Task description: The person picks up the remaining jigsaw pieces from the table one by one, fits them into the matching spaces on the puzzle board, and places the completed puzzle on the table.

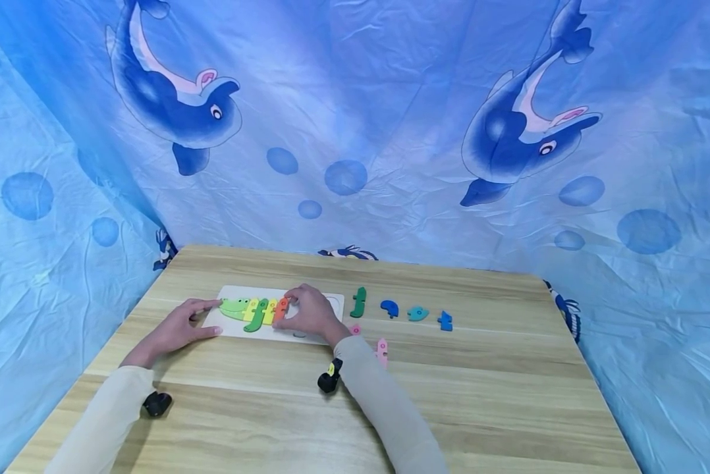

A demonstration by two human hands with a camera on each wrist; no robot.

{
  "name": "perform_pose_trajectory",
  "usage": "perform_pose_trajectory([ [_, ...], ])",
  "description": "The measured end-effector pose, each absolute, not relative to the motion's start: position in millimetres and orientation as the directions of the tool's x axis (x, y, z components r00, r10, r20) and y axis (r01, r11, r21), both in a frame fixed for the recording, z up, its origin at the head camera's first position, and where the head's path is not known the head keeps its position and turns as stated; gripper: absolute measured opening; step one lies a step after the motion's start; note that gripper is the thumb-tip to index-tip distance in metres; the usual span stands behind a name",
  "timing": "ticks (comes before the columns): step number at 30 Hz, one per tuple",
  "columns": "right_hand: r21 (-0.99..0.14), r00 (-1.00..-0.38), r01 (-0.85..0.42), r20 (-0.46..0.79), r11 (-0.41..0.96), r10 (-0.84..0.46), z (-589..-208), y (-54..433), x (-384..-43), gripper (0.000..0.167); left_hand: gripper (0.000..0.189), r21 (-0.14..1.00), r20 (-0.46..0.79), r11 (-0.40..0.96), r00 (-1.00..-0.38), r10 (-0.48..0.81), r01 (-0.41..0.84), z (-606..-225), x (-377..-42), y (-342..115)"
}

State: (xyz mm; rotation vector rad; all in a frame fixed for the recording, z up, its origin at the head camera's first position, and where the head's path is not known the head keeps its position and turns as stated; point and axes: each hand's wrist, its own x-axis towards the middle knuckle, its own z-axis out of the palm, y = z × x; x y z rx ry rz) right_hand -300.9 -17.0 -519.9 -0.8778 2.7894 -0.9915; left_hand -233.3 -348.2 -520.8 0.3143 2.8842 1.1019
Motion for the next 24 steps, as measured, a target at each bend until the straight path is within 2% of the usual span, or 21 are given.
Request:
perform_pose_trajectory([
  [24,-0.588,-0.846,-0.478,0.108,0.653,-0.522,-524.0,-21.7,-300.5,0.075,0.071,0.669,0.046,0.721,-0.978,0.203,0.181,-520.0,-231.6,-347.6],
])
